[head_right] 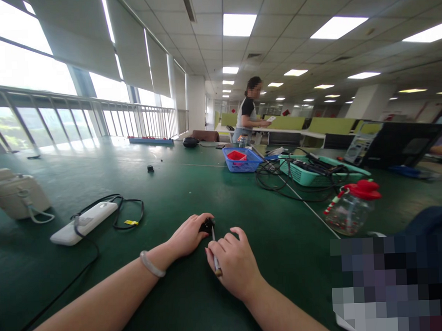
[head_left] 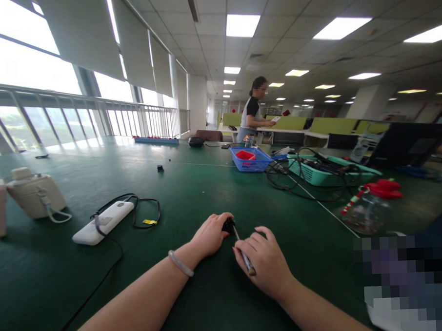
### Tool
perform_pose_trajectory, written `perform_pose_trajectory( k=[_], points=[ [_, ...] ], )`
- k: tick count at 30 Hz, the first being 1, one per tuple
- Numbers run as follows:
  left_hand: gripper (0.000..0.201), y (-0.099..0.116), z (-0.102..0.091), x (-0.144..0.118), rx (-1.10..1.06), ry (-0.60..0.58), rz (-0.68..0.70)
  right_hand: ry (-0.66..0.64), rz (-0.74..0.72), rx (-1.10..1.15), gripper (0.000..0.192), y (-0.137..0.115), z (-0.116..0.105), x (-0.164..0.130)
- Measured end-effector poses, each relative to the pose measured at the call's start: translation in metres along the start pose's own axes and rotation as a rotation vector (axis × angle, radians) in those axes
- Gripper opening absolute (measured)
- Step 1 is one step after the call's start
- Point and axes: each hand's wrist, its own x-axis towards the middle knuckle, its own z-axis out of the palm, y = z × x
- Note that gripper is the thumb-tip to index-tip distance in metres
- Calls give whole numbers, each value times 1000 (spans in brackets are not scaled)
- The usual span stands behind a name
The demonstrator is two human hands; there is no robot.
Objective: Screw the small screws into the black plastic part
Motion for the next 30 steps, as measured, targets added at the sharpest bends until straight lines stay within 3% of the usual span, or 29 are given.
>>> perform_pose_trajectory(
  k=[18,30],
  points=[
    [72,-6,3,2,102,-72,161,54,38,78,15,2,2,-1],
    [51,-2,0,0,38,-75,188,14,141,164,12,3,0,0]
  ],
)
